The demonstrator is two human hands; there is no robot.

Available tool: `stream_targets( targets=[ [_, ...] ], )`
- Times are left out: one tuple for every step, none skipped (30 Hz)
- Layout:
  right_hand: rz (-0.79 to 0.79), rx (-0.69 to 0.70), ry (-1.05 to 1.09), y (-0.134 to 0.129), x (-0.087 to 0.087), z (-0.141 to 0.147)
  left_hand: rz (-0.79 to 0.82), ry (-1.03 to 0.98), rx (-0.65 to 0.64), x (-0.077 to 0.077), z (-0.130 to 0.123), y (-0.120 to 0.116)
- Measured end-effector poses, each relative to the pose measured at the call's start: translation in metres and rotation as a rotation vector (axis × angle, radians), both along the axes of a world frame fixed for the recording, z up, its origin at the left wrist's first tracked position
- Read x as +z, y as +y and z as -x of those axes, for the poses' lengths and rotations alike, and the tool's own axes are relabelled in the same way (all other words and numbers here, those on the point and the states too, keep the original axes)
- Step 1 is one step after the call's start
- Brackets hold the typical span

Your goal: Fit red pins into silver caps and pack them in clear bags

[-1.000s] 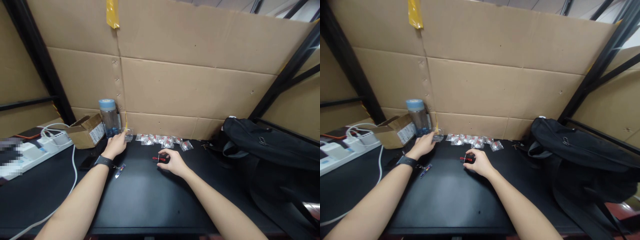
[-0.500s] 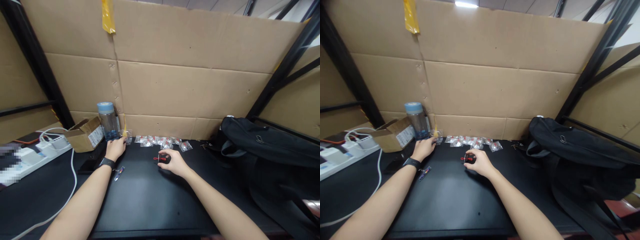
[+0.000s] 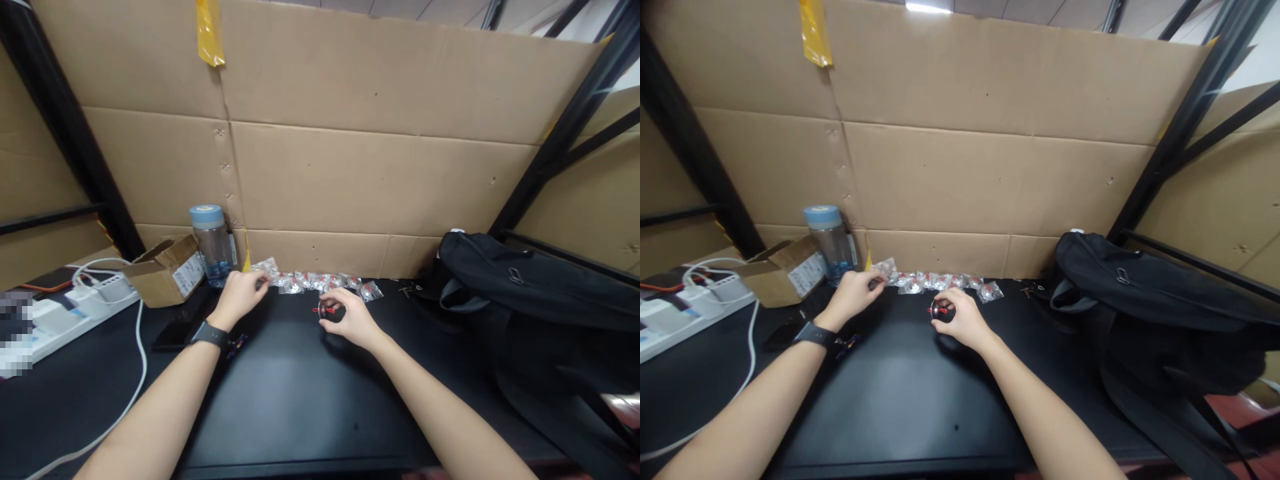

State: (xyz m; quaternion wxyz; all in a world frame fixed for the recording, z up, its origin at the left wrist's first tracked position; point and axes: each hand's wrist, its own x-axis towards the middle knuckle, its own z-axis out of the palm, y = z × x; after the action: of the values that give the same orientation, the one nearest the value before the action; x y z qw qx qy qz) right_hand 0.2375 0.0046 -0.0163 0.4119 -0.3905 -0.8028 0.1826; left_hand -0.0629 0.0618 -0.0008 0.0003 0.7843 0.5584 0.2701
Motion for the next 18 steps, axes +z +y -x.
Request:
stream_targets(
  targets=[
    [-0.014, -0.013, -0.007, 0.001, 0.003, -0.003, 0.021, -0.028, -0.09, 0.003, -0.013, -0.008],
    [-0.03, -0.028, -0.013, 0.001, 0.006, -0.007, 0.031, -0.046, -0.159, 0.004, -0.027, -0.017],
    [-0.045, -0.043, -0.019, 0.002, 0.009, -0.011, 0.046, -0.038, -0.226, 0.004, -0.042, -0.027],
    [-0.058, -0.059, -0.025, 0.003, 0.013, -0.016, 0.073, -0.013, -0.307, 0.003, -0.056, -0.037],
    [-0.069, -0.077, -0.034, 0.004, 0.016, -0.021, 0.1, 0.009, -0.378, 0.001, -0.068, -0.046],
    [-0.075, -0.097, -0.042, 0.004, 0.019, -0.026, 0.126, 0.031, -0.45, -0.001, -0.078, -0.054],
    [-0.074, -0.118, -0.052, 0.004, 0.022, -0.032, 0.151, 0.044, -0.523, -0.003, -0.085, -0.061],
    [-0.066, -0.137, -0.064, 0.004, 0.025, -0.037, 0.171, 0.051, -0.584, -0.004, -0.089, -0.065],
    [-0.054, -0.152, -0.075, 0.004, 0.027, -0.041, 0.178, 0.049, -0.624, -0.005, -0.091, -0.066],
    [-0.04, -0.159, -0.088, 0.004, 0.029, -0.045, 0.175, 0.04, -0.643, -0.006, -0.09, -0.066],
    [-0.027, -0.154, -0.103, 0.003, 0.031, -0.047, 0.162, 0.028, -0.642, -0.005, -0.087, -0.064],
    [-0.015, -0.142, -0.119, 0.003, 0.031, -0.049, 0.145, 0.018, -0.629, -0.004, -0.083, -0.061],
    [-0.006, -0.125, -0.134, 0.002, 0.032, -0.049, 0.131, 0.015, -0.614, -0.003, -0.079, -0.057],
    [0.0, -0.108, -0.148, 0.002, 0.031, -0.049, 0.127, 0.025, -0.609, -0.002, -0.074, -0.053],
    [0.006, -0.095, -0.159, 0.001, 0.031, -0.049, 0.137, 0.048, -0.613, -0.001, -0.07, -0.049],
    [0.015, -0.084, -0.17, 0.001, 0.03, -0.048, 0.157, 0.079, -0.622, 0.0, -0.066, -0.046],
    [0.027, -0.074, -0.179, 0.0, 0.03, -0.047, 0.182, 0.111, -0.63, -0.001, -0.063, -0.043],
    [0.038, -0.064, -0.187, -0.001, 0.029, -0.046, 0.209, 0.139, -0.634, -0.002, -0.061, -0.042]
  ],
)
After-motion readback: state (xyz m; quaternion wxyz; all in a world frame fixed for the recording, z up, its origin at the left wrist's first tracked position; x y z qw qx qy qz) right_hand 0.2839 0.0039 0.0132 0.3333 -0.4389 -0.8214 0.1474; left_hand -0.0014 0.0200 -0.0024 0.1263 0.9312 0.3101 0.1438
